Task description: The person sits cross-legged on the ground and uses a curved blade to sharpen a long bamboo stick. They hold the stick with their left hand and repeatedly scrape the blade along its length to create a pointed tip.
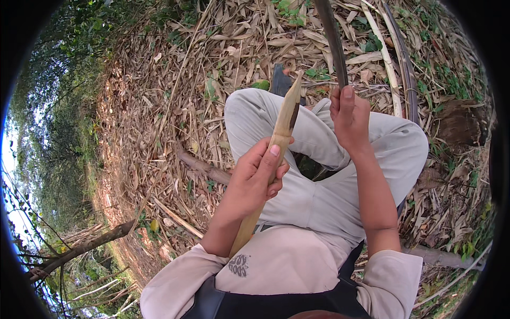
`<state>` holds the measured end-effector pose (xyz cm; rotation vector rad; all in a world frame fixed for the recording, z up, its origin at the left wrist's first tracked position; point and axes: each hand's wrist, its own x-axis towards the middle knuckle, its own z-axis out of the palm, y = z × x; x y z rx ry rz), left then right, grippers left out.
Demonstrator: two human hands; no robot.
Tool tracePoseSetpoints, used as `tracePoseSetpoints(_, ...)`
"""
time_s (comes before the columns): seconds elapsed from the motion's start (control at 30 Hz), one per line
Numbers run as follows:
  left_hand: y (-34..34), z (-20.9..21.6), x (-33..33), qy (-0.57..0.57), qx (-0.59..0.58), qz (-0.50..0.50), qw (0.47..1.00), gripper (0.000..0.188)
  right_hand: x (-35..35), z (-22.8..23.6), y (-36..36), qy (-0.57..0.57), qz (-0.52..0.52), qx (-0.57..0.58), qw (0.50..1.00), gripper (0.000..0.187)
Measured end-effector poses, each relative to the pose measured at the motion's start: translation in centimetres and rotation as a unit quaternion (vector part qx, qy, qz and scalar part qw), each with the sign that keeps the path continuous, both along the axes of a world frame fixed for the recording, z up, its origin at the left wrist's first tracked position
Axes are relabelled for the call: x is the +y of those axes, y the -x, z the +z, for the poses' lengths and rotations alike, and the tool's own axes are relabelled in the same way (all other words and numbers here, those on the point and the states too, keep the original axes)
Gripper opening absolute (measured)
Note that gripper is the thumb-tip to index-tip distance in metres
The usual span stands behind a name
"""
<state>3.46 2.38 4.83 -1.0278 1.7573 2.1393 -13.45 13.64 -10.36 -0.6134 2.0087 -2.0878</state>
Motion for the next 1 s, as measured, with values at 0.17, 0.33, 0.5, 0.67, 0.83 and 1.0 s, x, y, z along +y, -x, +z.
tracePoseSetpoints(0.17,0.7,-0.4,-0.3,-0.028,0.008,-0.016,0.999,0.036,0.5,2.9,-3.8,-0.095,0.076,0.205,0.971,0.066)
tracePoseSetpoints(0.33,0.0,-1.3,-0.4,0.001,-0.018,0.009,1.000,0.026,0.0,4.1,-5.4,-0.155,0.089,0.309,0.934,0.069)
tracePoseSetpoints(0.5,0.5,-1.5,0.1,0.057,-0.039,-0.006,0.998,0.026,-0.2,2.8,-4.8,-0.145,0.058,0.347,0.925,0.070)
tracePoseSetpoints(0.67,0.9,-2.3,-0.7,0.057,-0.058,-0.002,0.997,0.031,-0.9,0.6,-4.0,-0.174,0.023,0.372,0.912,0.068)
tracePoseSetpoints(0.83,-1.9,2.0,-1.3,0.015,0.000,0.006,1.000,0.038,-0.3,-0.5,5.1,-0.249,-0.124,-0.017,0.960,0.081)
tracePoseSetpoints(1.0,-0.6,0.9,-2.8,0.026,0.005,0.038,0.999,0.039,-0.3,0.1,2.3,-0.028,-0.009,-0.026,0.999,0.068)
